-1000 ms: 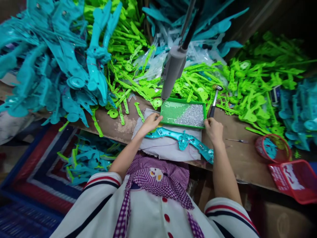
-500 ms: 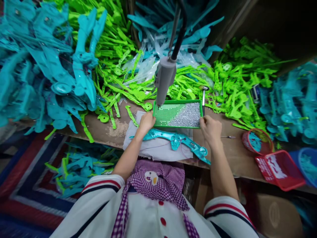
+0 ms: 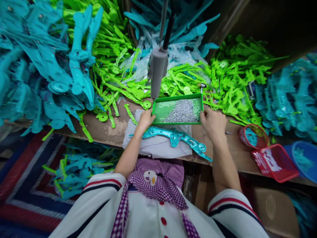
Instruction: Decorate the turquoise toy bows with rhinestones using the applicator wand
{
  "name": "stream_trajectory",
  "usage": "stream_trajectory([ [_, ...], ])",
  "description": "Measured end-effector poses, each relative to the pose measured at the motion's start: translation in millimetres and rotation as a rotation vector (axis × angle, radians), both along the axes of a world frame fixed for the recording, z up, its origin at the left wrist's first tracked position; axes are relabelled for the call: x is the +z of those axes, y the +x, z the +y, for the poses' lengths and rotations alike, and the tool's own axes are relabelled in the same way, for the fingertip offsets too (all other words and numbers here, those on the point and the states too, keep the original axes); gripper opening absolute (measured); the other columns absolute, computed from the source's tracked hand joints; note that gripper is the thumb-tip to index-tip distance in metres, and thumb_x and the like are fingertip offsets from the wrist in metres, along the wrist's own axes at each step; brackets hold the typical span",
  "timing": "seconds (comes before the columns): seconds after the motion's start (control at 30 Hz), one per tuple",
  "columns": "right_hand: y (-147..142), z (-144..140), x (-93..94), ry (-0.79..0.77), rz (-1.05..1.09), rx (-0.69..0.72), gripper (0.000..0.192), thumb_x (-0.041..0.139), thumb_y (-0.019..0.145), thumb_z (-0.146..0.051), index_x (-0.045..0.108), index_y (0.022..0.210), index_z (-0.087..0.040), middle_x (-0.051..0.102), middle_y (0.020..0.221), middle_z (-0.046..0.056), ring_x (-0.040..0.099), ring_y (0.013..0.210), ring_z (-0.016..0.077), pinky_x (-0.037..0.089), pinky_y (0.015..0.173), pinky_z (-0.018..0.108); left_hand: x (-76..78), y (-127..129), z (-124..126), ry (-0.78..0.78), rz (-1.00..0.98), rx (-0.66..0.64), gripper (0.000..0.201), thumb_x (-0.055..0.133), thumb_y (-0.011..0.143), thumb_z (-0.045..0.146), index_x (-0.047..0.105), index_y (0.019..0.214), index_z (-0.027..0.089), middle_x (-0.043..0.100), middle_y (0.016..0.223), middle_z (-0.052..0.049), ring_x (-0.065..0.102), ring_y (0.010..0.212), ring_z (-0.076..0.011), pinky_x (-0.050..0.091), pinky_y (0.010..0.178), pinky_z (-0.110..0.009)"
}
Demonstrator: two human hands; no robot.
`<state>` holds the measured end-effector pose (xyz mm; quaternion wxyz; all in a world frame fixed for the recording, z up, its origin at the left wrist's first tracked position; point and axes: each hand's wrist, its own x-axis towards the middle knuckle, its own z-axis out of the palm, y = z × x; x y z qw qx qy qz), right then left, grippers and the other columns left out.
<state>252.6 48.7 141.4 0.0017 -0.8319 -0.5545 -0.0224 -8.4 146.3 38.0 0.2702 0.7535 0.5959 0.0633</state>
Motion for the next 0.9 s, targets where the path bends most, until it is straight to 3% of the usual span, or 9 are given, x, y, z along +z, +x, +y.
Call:
stream_trajectory([
  [0.13,12.2,1.0,-14.5,0.011,0.042,-0.032,0.041,0.04,0.094,-0.039,0.074,0.097,-0.017,0.074,0.086,0.018,0.064,0.076,0.0282,0.034,0.067,0.033,1.0,0.1,0.7,0.02,-0.001,-0.019,0.023,0.052,0.092,0.021,0.069,0.107,0.019,0.076,0.098,-0.01,0.07,0.097,-0.0269,0.048,0.082,-0.032],
  [0.33,22.2,-17.4,-60.6,-0.085,0.225,-0.017,0.035,0.044,0.093,-0.037,0.074,0.09,-0.018,0.077,0.083,0.015,0.068,0.083,0.0283,0.037,0.069,0.032,10.8,-8.5,1.6,0.073,0.057,-0.099,0.023,0.051,0.09,0.018,0.07,0.102,0.019,0.075,0.094,-0.013,0.069,0.095,-0.0297,0.047,0.081,-0.034],
  [0.47,19.7,-15.8,-81.8,-0.116,0.298,-0.009,0.034,0.045,0.093,-0.035,0.073,0.088,-0.018,0.078,0.091,0.015,0.07,0.086,0.028,0.036,0.069,0.032,18.9,-12.2,8.6,0.061,0.131,-0.124,0.021,0.052,0.089,0.018,0.071,0.098,0.019,0.074,0.091,-0.014,0.068,0.096,-0.032,0.047,0.084,-0.037],
  [0.67,28.9,3.3,-88.1,-0.045,0.328,-0.048,0.036,0.043,0.096,-0.036,0.073,0.095,-0.017,0.078,0.097,0.017,0.069,0.09,0.0283,0.033,0.069,0.031,14.7,1.8,19.5,0.099,0.104,-0.103,0.027,0.049,0.091,0.017,0.069,0.11,0.016,0.072,0.104,-0.016,0.067,0.101,-0.0304,0.047,0.087,-0.035],
  [0.8,34.8,4.7,-85.0,-0.049,0.364,-0.059,0.034,0.046,0.095,-0.037,0.073,0.091,-0.017,0.078,0.09,0.015,0.069,0.085,0.0276,0.034,0.069,0.031,1.5,-2.4,15.8,0.139,-0.074,-0.096,0.036,0.043,0.099,0.022,0.064,0.127,0.015,0.07,0.105,-0.013,0.065,0.102,-0.0267,0.046,0.09,-0.033],
  [0.9,38.4,12.1,-83.0,-0.005,0.329,-0.045,0.035,0.045,0.095,-0.038,0.073,0.09,-0.018,0.077,0.088,0.015,0.069,0.085,0.028,0.035,0.069,0.032,-7.7,-11.2,13.2,0.13,-0.199,-0.09,0.035,0.044,0.101,0.028,0.065,0.127,0.017,0.07,0.098,-0.009,0.063,0.096,-0.0239,0.046,0.089,-0.03],
])
